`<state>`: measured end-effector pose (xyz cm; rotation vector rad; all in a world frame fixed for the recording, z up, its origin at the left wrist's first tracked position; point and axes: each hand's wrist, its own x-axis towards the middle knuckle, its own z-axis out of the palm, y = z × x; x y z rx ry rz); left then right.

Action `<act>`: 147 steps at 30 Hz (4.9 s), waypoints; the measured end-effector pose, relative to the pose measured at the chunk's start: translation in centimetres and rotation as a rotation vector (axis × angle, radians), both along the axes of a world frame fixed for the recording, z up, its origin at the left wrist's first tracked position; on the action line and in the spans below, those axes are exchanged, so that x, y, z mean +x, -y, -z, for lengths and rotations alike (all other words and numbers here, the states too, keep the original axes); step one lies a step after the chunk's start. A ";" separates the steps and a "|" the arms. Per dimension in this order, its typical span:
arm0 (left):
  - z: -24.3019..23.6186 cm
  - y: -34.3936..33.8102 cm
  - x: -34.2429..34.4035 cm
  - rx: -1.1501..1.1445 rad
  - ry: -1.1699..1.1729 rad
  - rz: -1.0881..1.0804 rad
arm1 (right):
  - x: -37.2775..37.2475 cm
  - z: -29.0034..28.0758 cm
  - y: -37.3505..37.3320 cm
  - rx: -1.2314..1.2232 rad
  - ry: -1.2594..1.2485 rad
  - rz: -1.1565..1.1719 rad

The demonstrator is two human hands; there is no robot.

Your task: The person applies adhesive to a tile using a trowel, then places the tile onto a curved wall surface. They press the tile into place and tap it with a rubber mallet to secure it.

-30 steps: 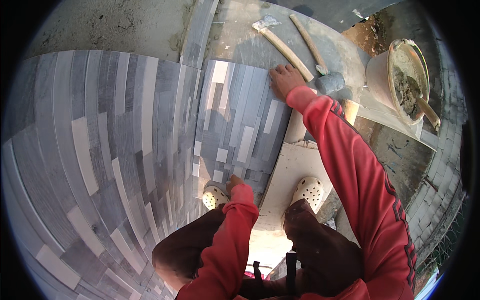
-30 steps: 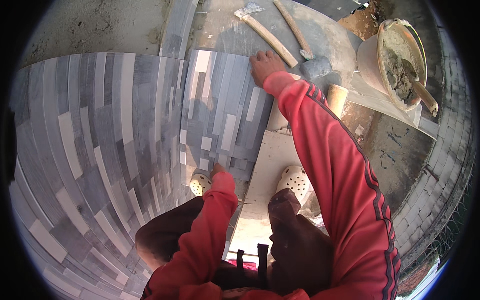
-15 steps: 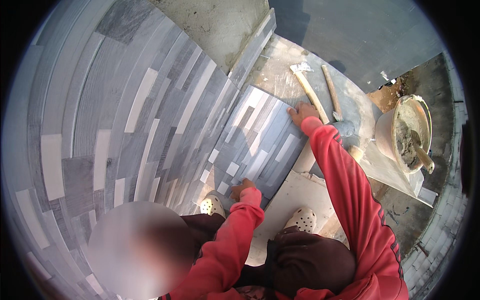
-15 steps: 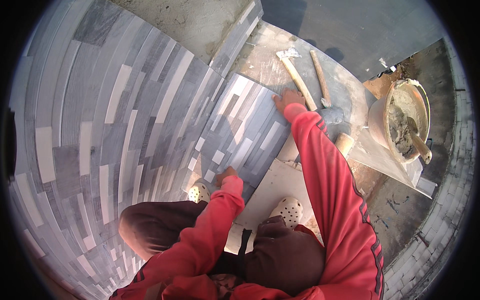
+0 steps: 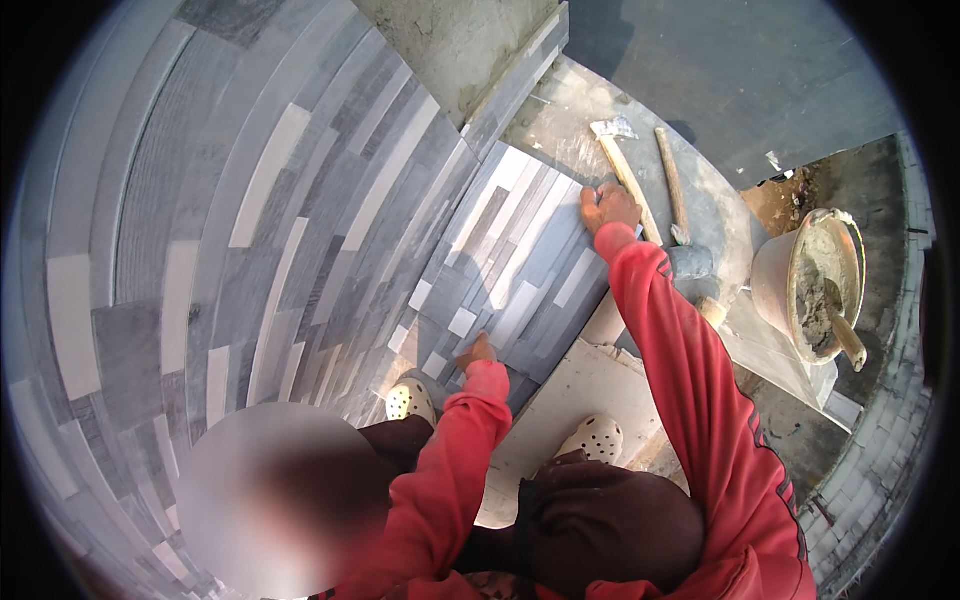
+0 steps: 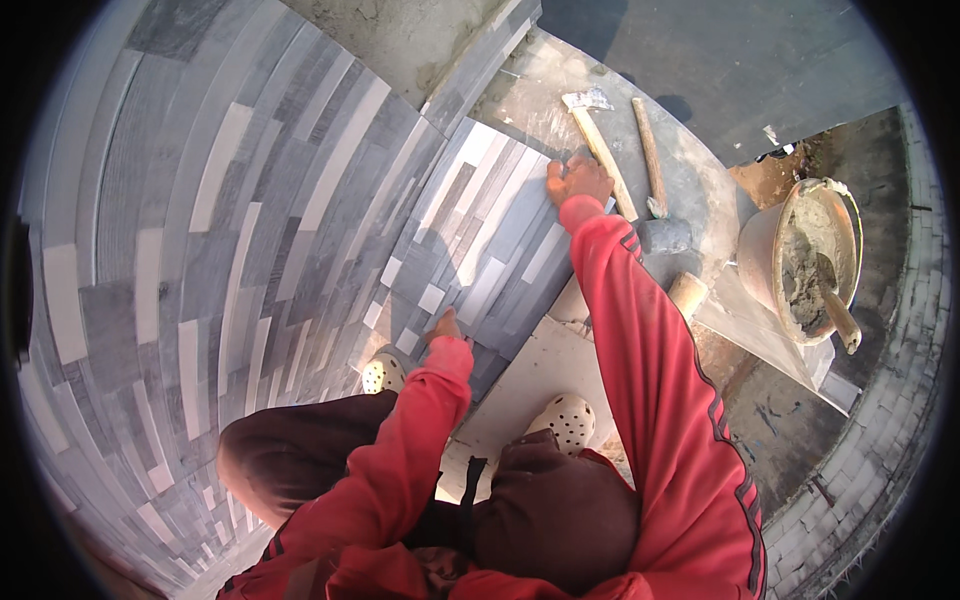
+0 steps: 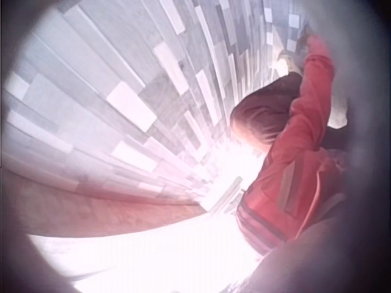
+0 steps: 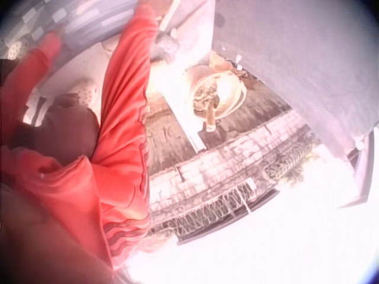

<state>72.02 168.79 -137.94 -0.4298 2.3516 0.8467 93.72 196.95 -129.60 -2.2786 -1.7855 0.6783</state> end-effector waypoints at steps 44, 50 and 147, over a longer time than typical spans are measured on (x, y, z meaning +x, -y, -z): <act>-20.6 -0.6 20.5 0.953 1.102 1.093 | 41.3 -9.4 39.0 0.239 -1.320 0.572; -15.4 -1.7 23.3 0.909 0.954 1.125 | 42.3 -4.5 37.0 0.359 -1.058 0.546; -16.6 -16.7 62.8 0.634 -0.270 2.513 | 68.0 -17.3 17.0 -0.364 -0.238 0.317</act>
